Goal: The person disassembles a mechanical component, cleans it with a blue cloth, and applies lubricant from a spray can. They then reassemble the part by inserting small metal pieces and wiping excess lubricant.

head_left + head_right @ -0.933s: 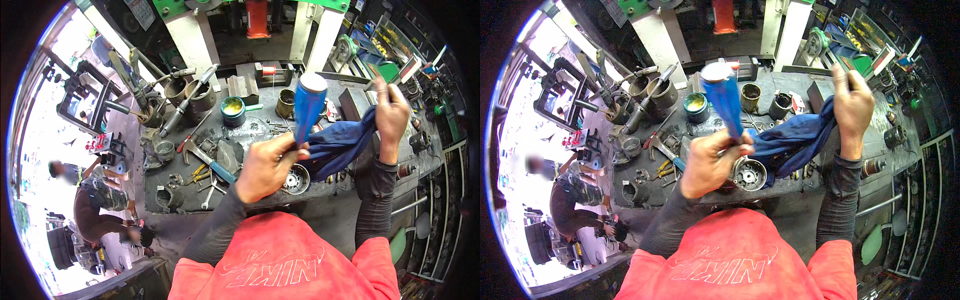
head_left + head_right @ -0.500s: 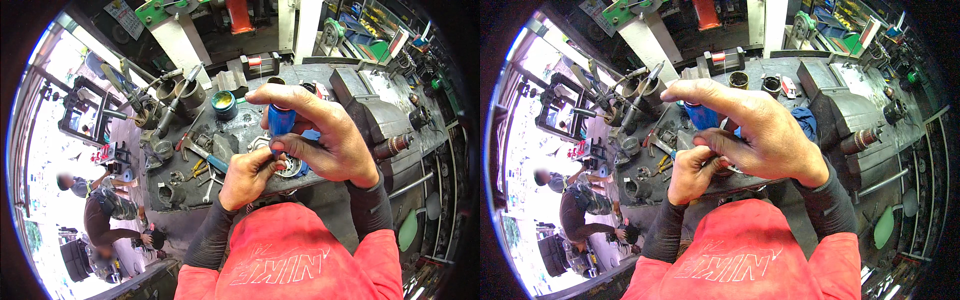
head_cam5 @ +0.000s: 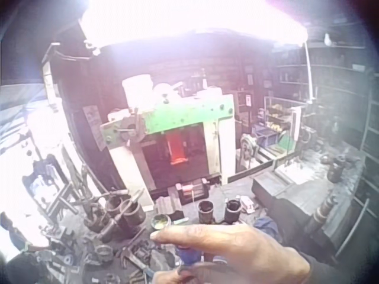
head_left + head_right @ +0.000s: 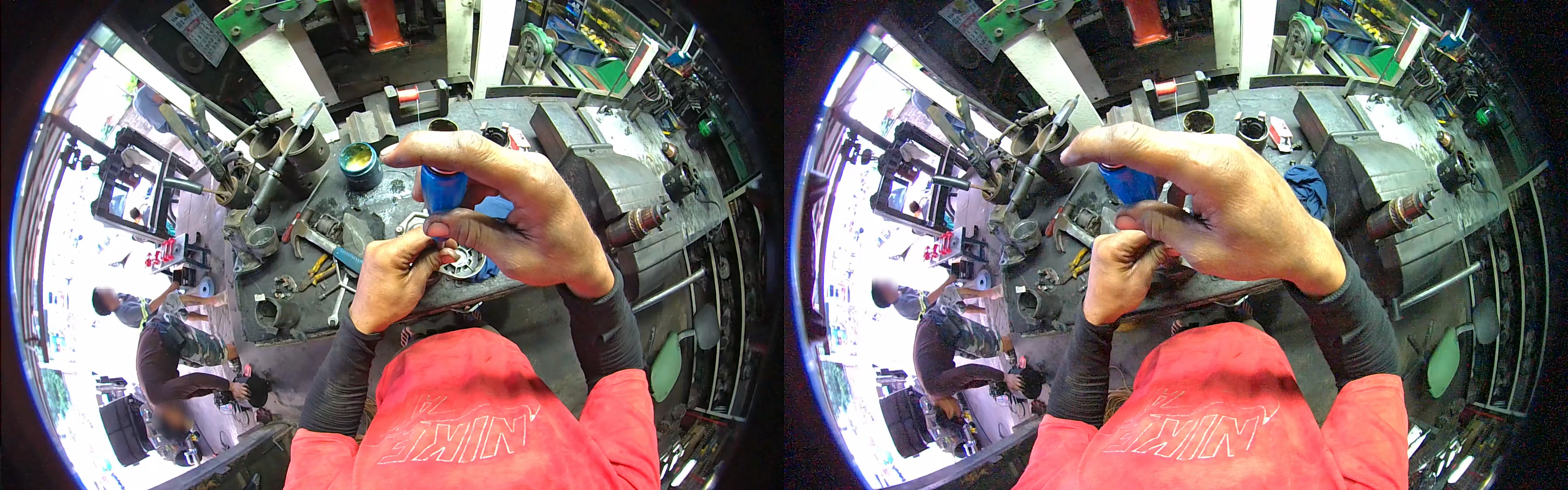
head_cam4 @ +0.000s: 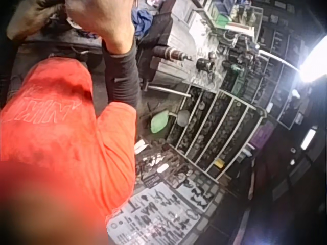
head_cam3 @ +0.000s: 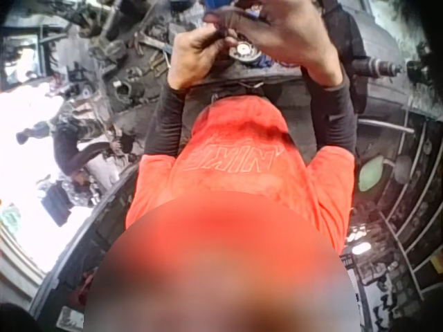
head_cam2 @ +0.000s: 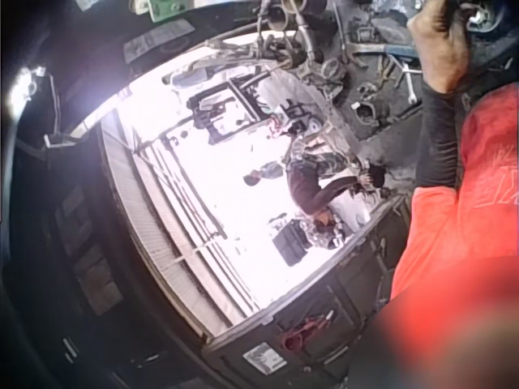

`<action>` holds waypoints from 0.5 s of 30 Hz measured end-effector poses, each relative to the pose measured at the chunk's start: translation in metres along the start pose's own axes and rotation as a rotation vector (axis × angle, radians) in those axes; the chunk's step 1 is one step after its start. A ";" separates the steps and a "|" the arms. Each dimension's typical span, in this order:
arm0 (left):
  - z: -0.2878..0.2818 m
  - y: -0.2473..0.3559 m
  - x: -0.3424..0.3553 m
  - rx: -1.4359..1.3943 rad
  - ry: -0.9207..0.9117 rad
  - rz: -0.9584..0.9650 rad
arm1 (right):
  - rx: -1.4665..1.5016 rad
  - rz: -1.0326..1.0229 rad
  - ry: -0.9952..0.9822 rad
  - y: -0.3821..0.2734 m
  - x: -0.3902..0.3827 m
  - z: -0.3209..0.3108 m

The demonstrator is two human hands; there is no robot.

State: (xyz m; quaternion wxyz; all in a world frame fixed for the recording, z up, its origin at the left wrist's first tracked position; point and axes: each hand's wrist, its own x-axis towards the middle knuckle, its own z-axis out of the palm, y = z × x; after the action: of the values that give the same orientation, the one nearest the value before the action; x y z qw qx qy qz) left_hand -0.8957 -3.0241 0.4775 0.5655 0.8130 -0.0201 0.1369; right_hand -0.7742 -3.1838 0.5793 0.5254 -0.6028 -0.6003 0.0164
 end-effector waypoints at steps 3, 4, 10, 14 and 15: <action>-0.001 -0.001 0.001 0.047 -0.038 0.029 | 0.009 -0.073 -0.025 -0.005 0.006 -0.005; -0.001 -0.001 0.002 0.022 -0.044 0.038 | -0.062 -0.101 -0.083 -0.008 0.008 -0.012; 0.000 0.008 0.004 0.113 -0.007 0.065 | -0.655 -0.076 0.051 -0.019 0.017 -0.017; 0.006 0.018 0.004 0.179 0.168 0.165 | -0.868 -0.174 -0.038 -0.026 0.026 -0.020; 0.004 0.020 0.004 0.203 0.161 0.192 | -0.763 -0.165 -0.095 -0.028 0.029 -0.022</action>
State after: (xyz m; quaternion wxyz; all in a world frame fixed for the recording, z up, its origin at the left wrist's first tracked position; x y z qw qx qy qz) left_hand -0.8943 -3.0349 0.4956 0.4645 0.8468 -0.0384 0.2563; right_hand -0.7712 -3.1833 0.6251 0.2347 -0.7031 -0.6333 -0.2225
